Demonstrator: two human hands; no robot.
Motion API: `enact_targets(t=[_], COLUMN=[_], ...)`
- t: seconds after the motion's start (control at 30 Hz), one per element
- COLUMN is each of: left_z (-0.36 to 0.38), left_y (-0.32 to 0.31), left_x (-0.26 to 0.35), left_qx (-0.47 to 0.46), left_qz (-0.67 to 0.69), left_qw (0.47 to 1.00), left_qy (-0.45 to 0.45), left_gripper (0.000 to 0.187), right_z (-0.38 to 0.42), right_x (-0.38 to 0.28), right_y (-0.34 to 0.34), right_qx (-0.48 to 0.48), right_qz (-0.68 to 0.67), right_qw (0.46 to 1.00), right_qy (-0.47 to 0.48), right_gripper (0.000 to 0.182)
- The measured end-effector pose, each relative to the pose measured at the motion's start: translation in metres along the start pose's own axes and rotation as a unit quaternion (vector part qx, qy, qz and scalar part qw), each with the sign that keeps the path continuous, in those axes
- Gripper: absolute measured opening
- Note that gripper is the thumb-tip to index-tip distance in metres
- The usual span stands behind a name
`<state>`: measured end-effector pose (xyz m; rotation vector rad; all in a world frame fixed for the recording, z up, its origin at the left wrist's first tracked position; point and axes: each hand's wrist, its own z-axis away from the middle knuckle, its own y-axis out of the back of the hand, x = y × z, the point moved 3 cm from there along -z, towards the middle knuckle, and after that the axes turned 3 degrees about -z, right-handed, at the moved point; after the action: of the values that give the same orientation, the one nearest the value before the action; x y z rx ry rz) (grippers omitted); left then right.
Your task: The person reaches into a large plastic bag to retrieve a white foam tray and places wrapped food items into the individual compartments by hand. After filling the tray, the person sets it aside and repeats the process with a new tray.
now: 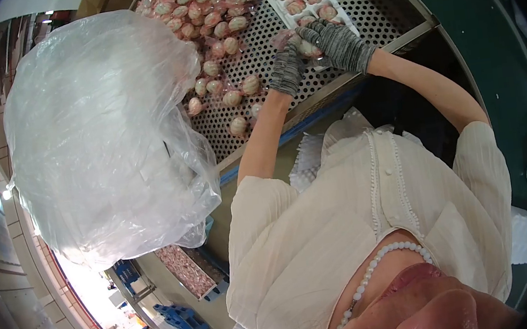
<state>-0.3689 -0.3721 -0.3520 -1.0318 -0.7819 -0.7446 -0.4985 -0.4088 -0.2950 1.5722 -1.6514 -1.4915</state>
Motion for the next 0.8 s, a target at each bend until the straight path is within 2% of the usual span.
enact_targets(t=[0.03,0.07,0.13,0.17,0.2,0.27,0.3,0.33,0.37,0.4,0.43,0.47,0.5,0.53,0.57,0.6,0.63,0.67,0.73,0.8], left_z=[0.000,-0.002,-0.007,-0.008,-0.004,0.005,-0.011,-0.023,-0.027,-0.032,-0.039,-0.038,-0.034,-0.031,-0.026,-0.031,-0.040,-0.038,-0.030,-0.009], left_y=[0.001,-0.004,-0.002,-0.004,-0.012,-0.035,-0.026,-0.013,-0.014,-0.017,-0.009,-0.009,-0.007,-0.006,-0.009,-0.001,0.015,0.013,0.013,-0.003], left_x=[-0.002,0.002,0.010,0.018,0.027,0.049,0.044,0.036,0.035,0.033,0.025,0.022,0.019,0.015,0.014,0.002,-0.017,-0.017,-0.019,-0.003], left_qx=[-0.014,-0.014,0.065,0.026,0.027,0.027,0.083,0.087,0.027,-0.037,-0.057,-0.061,-0.052,-0.041,-0.015,-0.016,-0.015,-0.013,0.017,0.039], left_qz=[-0.041,-0.039,-0.186,-0.334,-0.332,-0.493,-0.546,-0.544,-0.376,-0.187,-0.117,-0.117,-0.143,-0.167,-0.227,-0.223,-0.269,-0.315,-0.305,-0.230], left_qw=[0.998,0.998,0.980,0.931,0.932,0.832,0.775,0.776,0.900,0.974,0.990,0.990,0.986,0.980,0.967,0.968,0.956,0.942,0.944,0.972], left_qy=[0.047,0.048,-0.021,-0.143,-0.142,-0.252,-0.307,-0.307,-0.219,-0.120,-0.046,-0.044,-0.070,-0.097,-0.111,-0.111,-0.113,-0.116,-0.126,0.007], left_gripper=[0.019,0.019,0.023,0.025,0.025,0.027,0.029,0.029,0.030,0.031,0.031,0.031,0.031,0.030,0.027,0.027,0.027,0.027,0.025,0.021], right_z=[0.004,0.005,0.006,0.006,0.005,0.000,-0.004,-0.009,-0.013,-0.015,-0.017,-0.015,-0.016,-0.014,-0.016,-0.015,-0.015,-0.016,-0.018,-0.027], right_x=[0.003,0.004,0.006,0.009,0.013,0.025,0.034,0.040,0.036,0.037,0.045,0.053,0.054,0.054,0.043,0.041,0.044,0.045,0.049,0.048], right_y=[-0.003,-0.001,0.003,0.005,0.011,0.016,0.015,0.012,0.018,0.024,0.028,0.027,0.027,0.027,0.032,0.031,0.018,0.014,0.001,0.000], right_qx=[0.018,0.015,0.051,0.049,0.067,0.080,0.054,0.028,0.098,0.097,0.039,-0.018,0.006,0.006,-0.023,-0.053,-0.009,-0.010,-0.065,-0.070], right_qz=[0.011,0.011,-0.019,-0.020,-0.024,-0.029,-0.043,-0.057,-0.037,-0.036,-0.089,-0.142,-0.271,-0.270,-0.223,-0.177,-0.099,-0.098,-0.044,-0.045], right_qw=[1.000,1.000,0.998,0.999,0.997,0.996,0.997,0.996,0.994,0.994,0.986,0.964,0.933,0.933,0.946,0.956,0.981,0.981,0.988,0.988], right_qy=[-0.010,-0.011,-0.007,-0.008,-0.016,-0.021,-0.039,-0.057,-0.039,-0.038,-0.132,-0.225,-0.236,-0.238,-0.235,-0.229,-0.168,-0.167,-0.132,-0.130], right_gripper=[0.059,0.059,0.058,0.058,0.057,0.055,0.054,0.053,0.050,0.050,0.049,0.048,0.045,0.045,0.044,0.043,0.041,0.041,0.040,0.042])
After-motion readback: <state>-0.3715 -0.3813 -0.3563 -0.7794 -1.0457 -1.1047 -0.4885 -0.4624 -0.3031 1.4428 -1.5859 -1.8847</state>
